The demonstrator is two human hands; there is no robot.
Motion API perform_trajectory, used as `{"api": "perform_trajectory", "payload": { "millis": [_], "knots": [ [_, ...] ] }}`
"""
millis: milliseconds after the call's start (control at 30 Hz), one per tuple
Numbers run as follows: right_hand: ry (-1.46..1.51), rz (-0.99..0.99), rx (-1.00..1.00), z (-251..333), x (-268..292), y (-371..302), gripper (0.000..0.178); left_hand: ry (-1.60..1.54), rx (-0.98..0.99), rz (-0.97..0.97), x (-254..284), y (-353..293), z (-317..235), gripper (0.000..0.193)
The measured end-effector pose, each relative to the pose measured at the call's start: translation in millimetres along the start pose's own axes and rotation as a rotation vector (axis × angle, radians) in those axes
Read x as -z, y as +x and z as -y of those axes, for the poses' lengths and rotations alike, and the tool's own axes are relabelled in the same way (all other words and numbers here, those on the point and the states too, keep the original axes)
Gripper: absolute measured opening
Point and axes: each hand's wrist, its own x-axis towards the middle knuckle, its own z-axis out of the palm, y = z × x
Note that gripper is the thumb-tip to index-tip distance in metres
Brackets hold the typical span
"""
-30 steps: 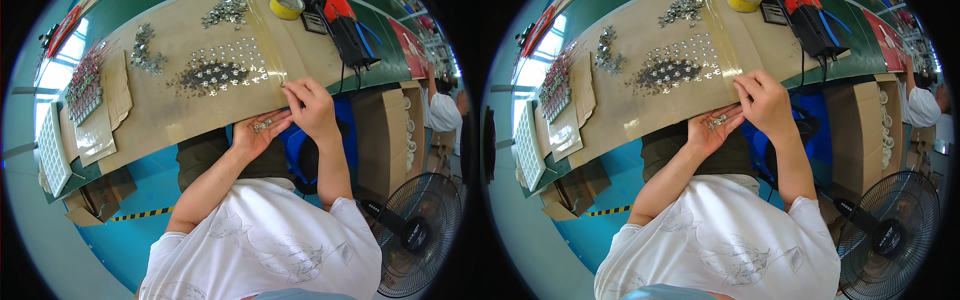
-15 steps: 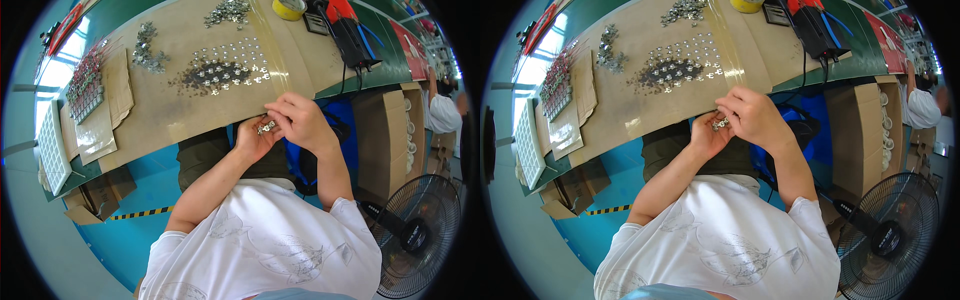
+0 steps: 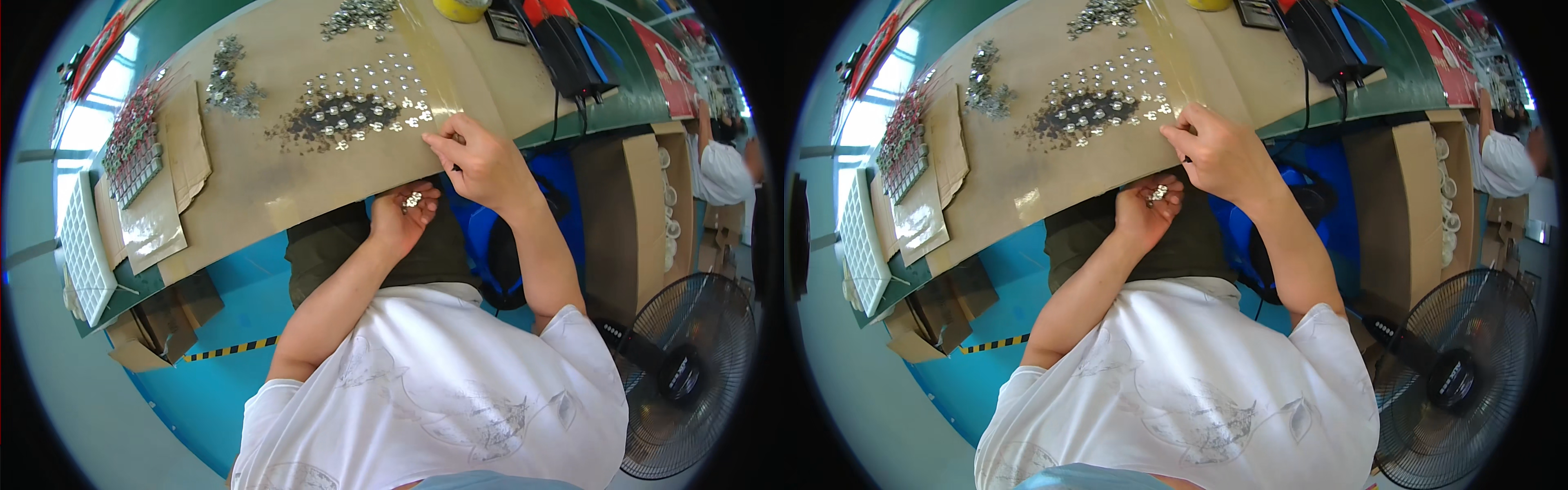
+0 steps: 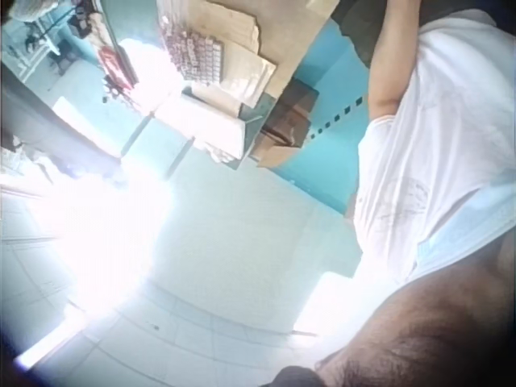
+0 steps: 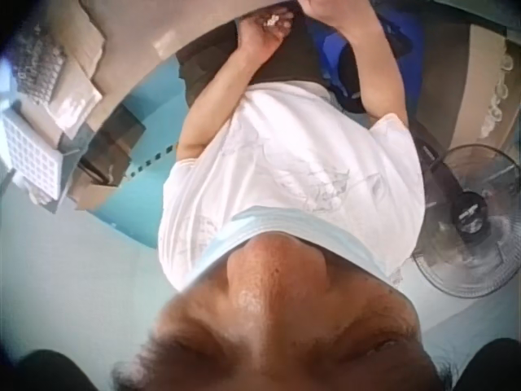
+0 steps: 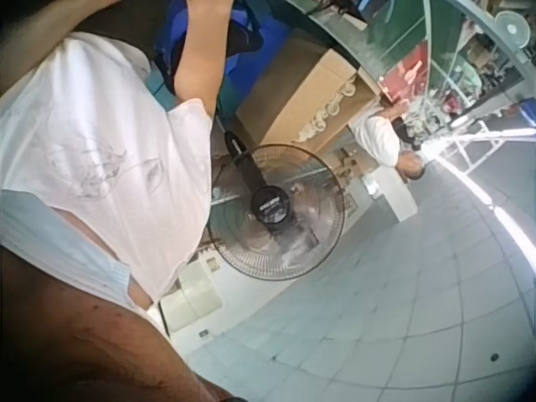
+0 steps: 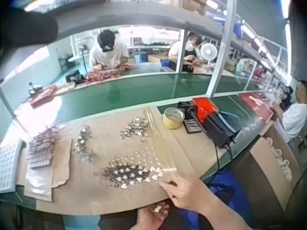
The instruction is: Assembling small metal components onto a plastic sheet at an electronics factory workstation.
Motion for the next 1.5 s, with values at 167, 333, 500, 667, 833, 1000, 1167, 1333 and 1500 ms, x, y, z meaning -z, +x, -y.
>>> {"api": "perform_trajectory", "payload": {
  "millis": [167,333,500,667,833,1000,1167,1333,1500],
  "knots": [
    [0.033,0.029,0.060,-3,8,-6,0.023,0.007,-0.037,-0.063,3,-5,-13,0.038],
    [0.074,-0.003,0.132,-7,11,-19,0.036,0.013,-0.060,0.025,10,-12,-19,0.037],
    [-0.038,-0.118,0.208,-4,-4,-39,0.037,-0.027,0.014,0.005,18,-35,-25,0.030],
    [-0.185,-0.295,0.201,11,-29,-66,0.018,0.080,0.019,-0.094,27,-57,-27,0.034],
    [0.018,-0.256,-0.007,53,-37,-105,0.019,0.222,0.052,-0.128,13,-78,-17,0.039],
    [0.235,-0.203,-0.352,71,-18,-167,0.011,0.346,0.144,-0.108,-4,-84,-10,0.050],
    [0.190,-0.025,-0.774,81,33,-245,0.006,0.488,0.137,-0.002,-30,-95,-6,0.056],
    [0.125,0.522,-1.256,82,55,-353,0.008,0.663,0.085,0.050,-61,-98,-14,0.059],
    [-0.076,0.945,-1.615,76,42,-443,0.017,0.711,-0.034,0.166,-101,-84,-43,0.057]
  ]
}}
